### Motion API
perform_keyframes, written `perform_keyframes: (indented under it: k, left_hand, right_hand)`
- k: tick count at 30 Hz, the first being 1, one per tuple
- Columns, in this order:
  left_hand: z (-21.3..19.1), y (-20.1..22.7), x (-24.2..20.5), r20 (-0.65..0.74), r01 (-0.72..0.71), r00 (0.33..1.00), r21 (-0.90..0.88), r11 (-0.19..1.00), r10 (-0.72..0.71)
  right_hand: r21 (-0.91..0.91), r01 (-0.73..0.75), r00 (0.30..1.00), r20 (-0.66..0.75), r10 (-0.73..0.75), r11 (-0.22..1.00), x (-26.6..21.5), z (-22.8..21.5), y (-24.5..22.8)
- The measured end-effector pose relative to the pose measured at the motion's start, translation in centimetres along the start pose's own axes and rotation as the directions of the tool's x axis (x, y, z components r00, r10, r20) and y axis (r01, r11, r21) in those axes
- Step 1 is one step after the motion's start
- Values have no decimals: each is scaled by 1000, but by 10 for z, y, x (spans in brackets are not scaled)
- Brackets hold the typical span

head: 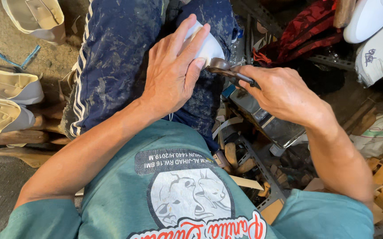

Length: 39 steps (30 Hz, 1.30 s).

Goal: The person uses a hammer and a curved metal tool to repeatedly strike and shape the sole of a white shoe held in their lap. They rotate the shoe to work on different sections of the sole and heel throughout the process.

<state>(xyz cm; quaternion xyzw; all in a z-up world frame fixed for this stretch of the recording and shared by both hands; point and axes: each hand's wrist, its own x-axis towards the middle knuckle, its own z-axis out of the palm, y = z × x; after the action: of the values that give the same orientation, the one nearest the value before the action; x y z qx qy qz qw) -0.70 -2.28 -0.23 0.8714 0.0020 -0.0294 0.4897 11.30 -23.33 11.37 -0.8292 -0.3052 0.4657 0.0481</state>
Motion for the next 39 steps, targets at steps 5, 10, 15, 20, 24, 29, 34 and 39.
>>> perform_keyframes:
  k: [5, 10, 15, 20, 24, 29, 34, 39]
  left_hand:
    - [3, 7, 0, 10, 1, 1000, 97, 995, -2]
    - [-1, 3, 5, -10, 17, 1000, 4, 1000, -17]
    - [-3, 2, 4, 2, 28, 1000, -1, 1000, -28]
    - [-1, 3, 4, 12, 81, 997, 30, 996, -82]
    - [-9, 4, 4, 112, 163, 982, -71, 984, -155]
    - [-2, 0, 4, -4, 46, 999, 65, 997, -45]
    - [-10, 2, 8, 62, 96, 994, -20, 995, -95]
    - [-9, 0, 9, 54, 89, 995, -50, 995, -86]
  right_hand:
    - [-420, 72, 997, 26, -68, 904, -12, -17, -12]
    - [-497, 51, 982, -133, -134, 866, -10, 12, 9]
    - [-604, -4, 968, -203, -149, 797, -13, 36, 10]
    - [-446, -115, 978, -205, 23, 888, -10, 61, -2]
    - [-385, -107, 981, -192, 34, 917, -6, 53, -11]
    - [-144, 13, 999, -50, -20, 989, 6, 20, -6]
    - [20, 153, 979, -140, -149, 988, 8, 29, 10]
    - [-291, 140, 884, -394, -252, 946, 7, 69, 26]
